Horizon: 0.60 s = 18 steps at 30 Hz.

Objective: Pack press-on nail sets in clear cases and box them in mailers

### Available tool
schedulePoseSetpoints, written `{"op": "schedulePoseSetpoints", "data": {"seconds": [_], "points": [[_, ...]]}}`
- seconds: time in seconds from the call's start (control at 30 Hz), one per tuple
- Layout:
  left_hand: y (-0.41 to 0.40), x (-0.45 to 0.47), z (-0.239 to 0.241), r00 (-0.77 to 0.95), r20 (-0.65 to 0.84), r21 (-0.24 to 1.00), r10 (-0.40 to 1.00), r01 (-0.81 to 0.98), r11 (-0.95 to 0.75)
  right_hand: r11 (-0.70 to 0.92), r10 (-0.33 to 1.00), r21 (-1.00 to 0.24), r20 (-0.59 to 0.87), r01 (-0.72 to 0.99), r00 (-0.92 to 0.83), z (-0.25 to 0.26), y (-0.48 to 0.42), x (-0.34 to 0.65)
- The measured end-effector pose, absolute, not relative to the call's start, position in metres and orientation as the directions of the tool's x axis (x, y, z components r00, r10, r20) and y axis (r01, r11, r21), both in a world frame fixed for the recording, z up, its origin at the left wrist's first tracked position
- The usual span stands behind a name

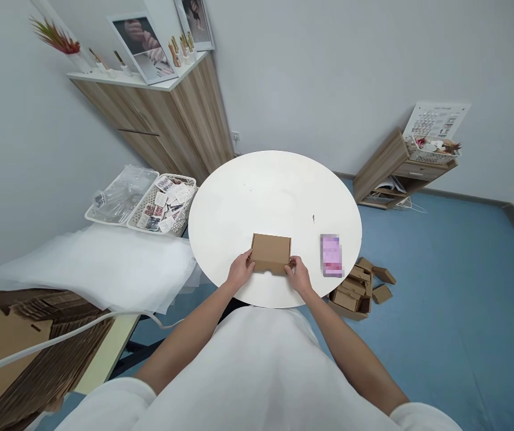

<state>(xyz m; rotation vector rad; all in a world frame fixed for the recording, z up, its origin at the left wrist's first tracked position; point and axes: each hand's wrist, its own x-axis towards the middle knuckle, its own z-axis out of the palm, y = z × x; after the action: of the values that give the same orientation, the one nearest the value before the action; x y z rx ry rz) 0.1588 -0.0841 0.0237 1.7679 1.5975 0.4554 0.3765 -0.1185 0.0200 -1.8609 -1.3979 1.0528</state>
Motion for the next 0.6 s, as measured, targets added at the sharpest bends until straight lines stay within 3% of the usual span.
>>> {"op": "schedulePoseSetpoints", "data": {"seconds": [0.17, 0.33, 0.5, 0.6], "points": [[-0.086, 0.157, 0.029, 0.142, -0.197, 0.712, 0.97, 0.701, 0.042, -0.305, 0.952, -0.819, -0.264, 0.486, 0.152, 0.023, -0.116, 0.379], [-0.082, 0.151, 0.042, 0.125, -0.189, 0.789, 0.974, 0.61, 0.075, -0.321, 0.947, -0.877, -0.292, 0.357, 0.134, 0.041, -0.11, 0.387], [-0.06, 0.15, 0.06, 0.189, -0.219, 0.83, 0.957, 0.552, 0.081, -0.434, 0.901, -0.822, -0.401, 0.368, 0.168, 0.066, -0.088, 0.395], [-0.047, 0.152, 0.063, 0.237, -0.252, 0.809, 0.938, 0.583, 0.07, -0.449, 0.892, -0.843, -0.442, 0.297, 0.093, 0.075, -0.076, 0.398]]}}
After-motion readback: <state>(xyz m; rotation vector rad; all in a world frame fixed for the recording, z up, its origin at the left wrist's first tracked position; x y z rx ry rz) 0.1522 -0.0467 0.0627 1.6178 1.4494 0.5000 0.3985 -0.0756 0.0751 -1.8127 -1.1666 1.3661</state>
